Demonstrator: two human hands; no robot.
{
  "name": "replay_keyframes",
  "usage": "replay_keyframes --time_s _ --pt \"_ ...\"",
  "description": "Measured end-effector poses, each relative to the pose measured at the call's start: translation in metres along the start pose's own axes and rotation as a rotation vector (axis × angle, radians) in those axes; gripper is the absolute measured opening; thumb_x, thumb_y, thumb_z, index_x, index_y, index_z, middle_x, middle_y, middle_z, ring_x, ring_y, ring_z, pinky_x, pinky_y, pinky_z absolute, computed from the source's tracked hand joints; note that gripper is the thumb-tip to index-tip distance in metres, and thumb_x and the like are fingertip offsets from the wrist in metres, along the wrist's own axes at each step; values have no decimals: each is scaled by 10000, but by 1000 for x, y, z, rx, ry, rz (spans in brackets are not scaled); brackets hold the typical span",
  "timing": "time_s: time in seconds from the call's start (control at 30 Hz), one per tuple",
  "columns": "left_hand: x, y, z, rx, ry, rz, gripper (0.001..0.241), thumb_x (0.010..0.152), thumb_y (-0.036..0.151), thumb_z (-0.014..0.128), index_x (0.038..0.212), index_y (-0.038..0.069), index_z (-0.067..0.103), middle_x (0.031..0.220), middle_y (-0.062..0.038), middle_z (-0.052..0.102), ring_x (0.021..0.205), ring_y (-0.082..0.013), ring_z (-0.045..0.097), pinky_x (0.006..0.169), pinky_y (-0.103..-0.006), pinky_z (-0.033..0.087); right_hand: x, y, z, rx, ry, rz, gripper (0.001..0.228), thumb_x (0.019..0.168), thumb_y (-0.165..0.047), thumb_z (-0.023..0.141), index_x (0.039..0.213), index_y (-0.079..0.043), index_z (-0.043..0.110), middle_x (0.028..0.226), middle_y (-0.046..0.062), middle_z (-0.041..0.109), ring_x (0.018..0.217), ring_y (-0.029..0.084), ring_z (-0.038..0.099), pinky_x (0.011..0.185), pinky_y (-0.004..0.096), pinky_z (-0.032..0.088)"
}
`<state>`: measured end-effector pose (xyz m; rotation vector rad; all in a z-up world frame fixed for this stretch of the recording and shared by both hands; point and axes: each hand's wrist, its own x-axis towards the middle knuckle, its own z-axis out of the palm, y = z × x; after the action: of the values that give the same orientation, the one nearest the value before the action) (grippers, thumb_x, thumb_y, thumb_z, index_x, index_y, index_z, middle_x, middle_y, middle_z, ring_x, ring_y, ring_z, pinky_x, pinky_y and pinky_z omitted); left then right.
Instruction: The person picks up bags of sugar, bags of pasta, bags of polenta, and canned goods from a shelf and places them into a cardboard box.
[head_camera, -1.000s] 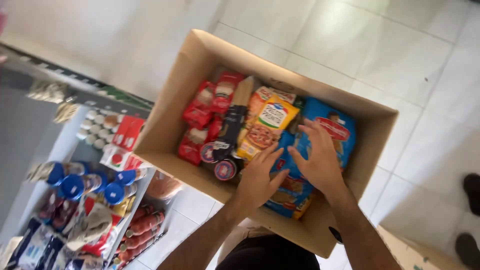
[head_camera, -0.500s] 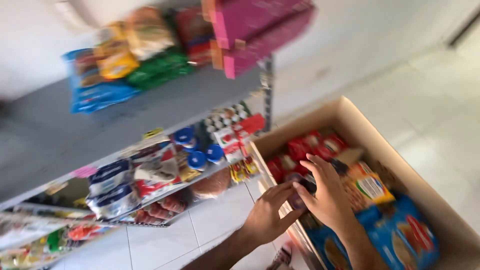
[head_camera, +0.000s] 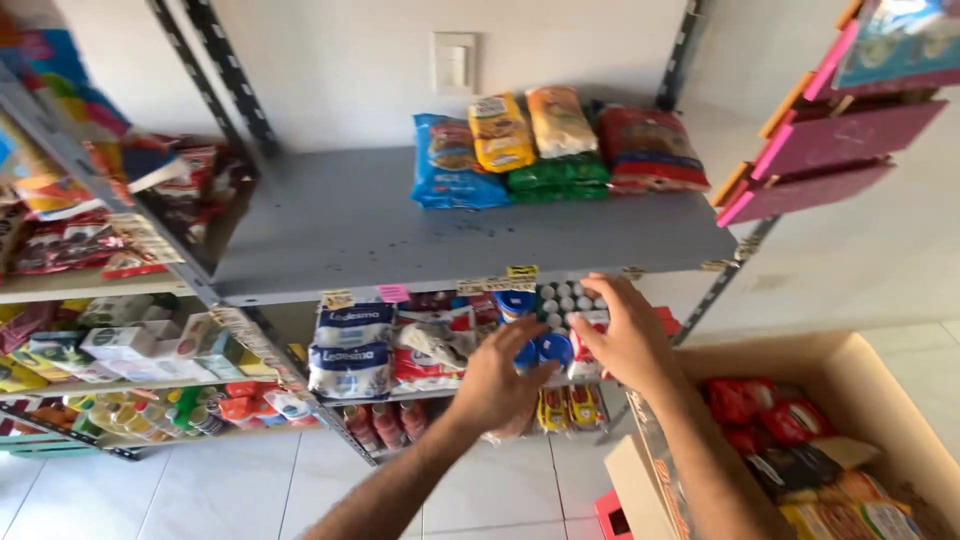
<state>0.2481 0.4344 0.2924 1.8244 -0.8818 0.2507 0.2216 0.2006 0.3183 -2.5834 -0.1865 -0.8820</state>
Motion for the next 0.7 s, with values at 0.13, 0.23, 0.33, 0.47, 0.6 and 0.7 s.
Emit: replay_keyframes --time_s 0.13,0.23,0.33,0.47,0.6,0.7 --pt "28 -65 -37 77 64 -123 527 915 437 868 1321 118 762 1336 -155 764 1099 -474 763 893 -617 615 49 -10 42 -37 -73 73 537 930 -327 828 1406 -121 689 1397 146 711 1294 383 703 1080 526 548" --pt "58 -95 -63 95 100 -279 524 960 451 810 1380 146 743 1395 -105 733 1148 -435 767 972 -590 608 93 -19 59 -45 -171 147 573 961 -418 793 1452 -149 670 1452 121 693 1347 354 690 1126 500 538" --pt "86 -137 -76 126 173 -310 561 948 453 798 1411 146 727 1406 -136 712 1219 -471 725 1012 -596 598 133 -22 76 -58 -241 208 609 1000 -435 759 1506 -118 640 1473 169 674 1375 373 673 1140 529 533" --pt "123 -179 -87 151 228 -394 613 957 528 758 1448 165 696 1388 -138 697 1302 -452 693 1083 -614 560 183 5 116 -152 -270 212 659 986 -481 754 1510 -100 631 1472 216 653 1353 425 677 1119 557 554" --pt "161 -215 -93 275 321 -417 631 965 499 773 1466 134 659 1363 -186 684 1303 -475 681 1108 -619 541 222 22 148 -235 -276 250 698 986 -535 710 1524 -103 605 1497 223 614 1362 448 661 1108 553 570" --pt "192 -256 -90 256 338 -480 787 937 648 748 1507 122 615 1423 -234 648 1321 -501 661 1148 -600 519 243 22 152 -342 -245 219 720 992 -561 690 1533 -98 588 1502 225 587 1373 451 647 1096 541 586"
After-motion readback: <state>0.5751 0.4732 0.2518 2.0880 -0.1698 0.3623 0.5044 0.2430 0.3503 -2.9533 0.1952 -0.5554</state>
